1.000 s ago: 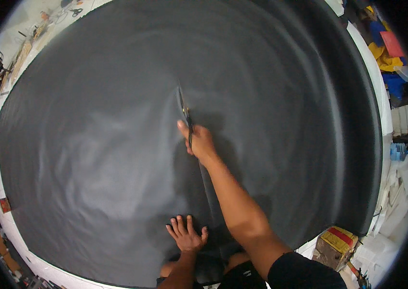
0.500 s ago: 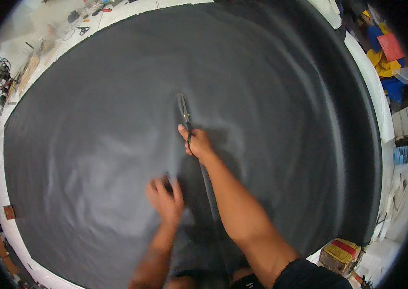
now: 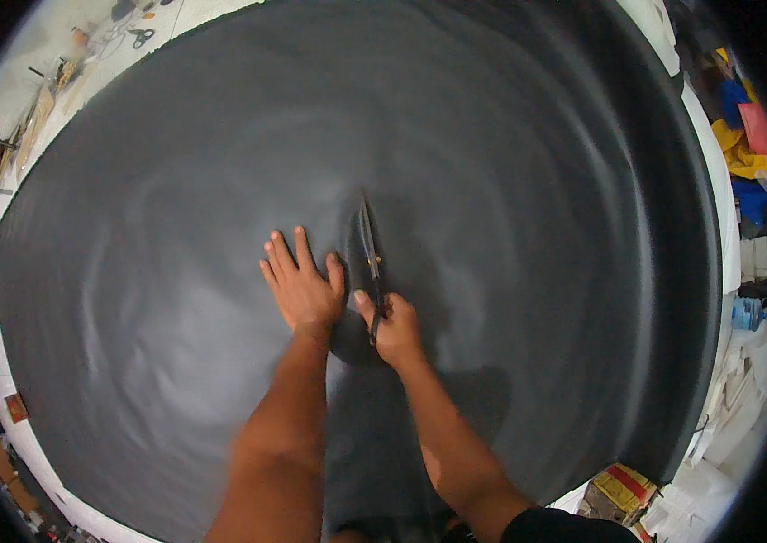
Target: The person unrolls and lays out a large sheet of black fabric on the floor, aligns sections using a wooden pole, and cuts pieces from the sheet using scissors.
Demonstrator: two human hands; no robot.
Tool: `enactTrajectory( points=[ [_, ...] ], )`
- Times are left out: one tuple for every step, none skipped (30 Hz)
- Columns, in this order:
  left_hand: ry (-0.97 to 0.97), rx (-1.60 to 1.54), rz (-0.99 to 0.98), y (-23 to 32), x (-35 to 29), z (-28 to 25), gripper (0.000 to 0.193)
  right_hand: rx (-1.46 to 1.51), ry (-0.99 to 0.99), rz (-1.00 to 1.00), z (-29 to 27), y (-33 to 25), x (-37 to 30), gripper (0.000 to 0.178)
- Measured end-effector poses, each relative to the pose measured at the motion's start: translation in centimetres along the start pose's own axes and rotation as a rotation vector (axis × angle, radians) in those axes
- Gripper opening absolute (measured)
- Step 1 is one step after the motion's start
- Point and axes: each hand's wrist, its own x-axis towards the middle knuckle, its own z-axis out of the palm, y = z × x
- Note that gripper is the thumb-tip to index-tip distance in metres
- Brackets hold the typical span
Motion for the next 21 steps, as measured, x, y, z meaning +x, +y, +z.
enactTrajectory(
  points=[
    [-0.022, 0.007, -0.006, -0.2, 0.1, -0.1, 0.063, 0.073, -0.018, 0.023, 0.3, 0.5, 0.0, 0.052],
    [-0.047, 0.009, -0.013, -0.2, -0.1, 0.0, 0.064, 0.142, -0.034, 0.049, 0.2, 0.2, 0.1, 0.052],
    [-0.052, 0.011, -0.015, -0.1, -0.2, -0.1, 0.064, 0.142, -0.035, 0.054, 0.2, -0.3, 0.5, 0.052],
    [-0.064, -0.008, -0.03, 0.0, -0.3, -0.2, 0.064, 0.111, -0.034, 0.042, 0.2, -0.9, 1.1, 0.052],
    [-0.074, -0.03, -0.042, 0.0, -0.2, -0.3, 0.064, 0.082, -0.028, 0.028, 0.2, -1.8, 1.9, 0.052],
    [-0.076, -0.03, -0.039, 0.0, -0.1, -0.3, 0.064, 0.083, -0.026, 0.031, 0.3, -2.5, 2.9, 0.052],
    [-0.086, -0.032, -0.045, -0.1, 0.0, -0.3, 0.064, 0.108, -0.024, -0.003, 0.5, -3.3, 4.1, 0.052],
    [-0.094, -0.031, -0.051, -0.3, 0.1, -0.3, 0.064, 0.134, -0.025, -0.039, 0.9, -4.2, 5.3, 0.053],
    [-0.097, -0.033, -0.049, -0.2, 0.1, -0.3, 0.064, 0.133, -0.022, -0.037, 0.9, -5.3, 6.3, 0.053],
    [-0.104, -0.032, -0.047, -0.2, 0.1, -0.3, 0.064, 0.151, -0.024, -0.049, 1.0, -6.5, 7.4, 0.05],
    [-0.107, -0.014, -0.048, -0.7, 0.2, -0.4, 0.064, 0.181, -0.041, -0.063, 1.8, -7.5, 8.5, 0.049],
    [-0.107, -0.025, -0.044, -0.2, 0.2, -0.3, 0.064, 0.176, -0.03, -0.065, 1.5, -8.0, 10.2, 0.049],
    [-0.118, -0.037, -0.044, 0.4, 0.3, -0.2, 0.064, 0.146, -0.023, -0.083, 1.2, -8.4, 12.0, 0.049],
    [-0.127, -0.033, -0.048, 0.4, 0.3, -0.3, 0.064, 0.125, -0.028, -0.098, 1.4, -9.1, 13.0, 0.049],
    [-0.127, -0.032, -0.048, 0.5, 0.3, -0.3, 0.064, 0.126, -0.029, -0.097, 1.6, -9.7, 13.7, 0.049],
    [-0.13, -0.031, -0.047, 0.6, 0.4, -0.3, 0.064, 0.152, -0.001, -0.096, 1.9, -10.1, 14.3, 0.05],
    [-0.131, -0.022, -0.05, 0.3, 0.5, -0.4, 0.064, 0.182, 0.019, -0.096, 2.4, -10.8, 14.5, 0.051],
    [-0.13, -0.016, -0.053, 0.0, 0.5, -0.5, 0.064, 0.184, 0.012, -0.095, 2.6, -11.2, 14.2, 0.051],
    [-0.138, -0.011, -0.057, -0.3, 0.5, -0.4, 0.064, 0.209, -0.019, -0.065, 2.7, -11.5, 13.7, 0.051],
    [-0.148, -0.016, -0.06, -0.3, 0.5, -0.4, 0.064, 0.228, -0.043, -0.036, 2.5, -11.5, 13.6, 0.052],
    [-0.148, -0.018, -0.062, -0.2, 0.5, -0.4, 0.064, 0.225, -0.043, -0.036, 2.4, -11.6, 13.8, 0.052]
  ],
)
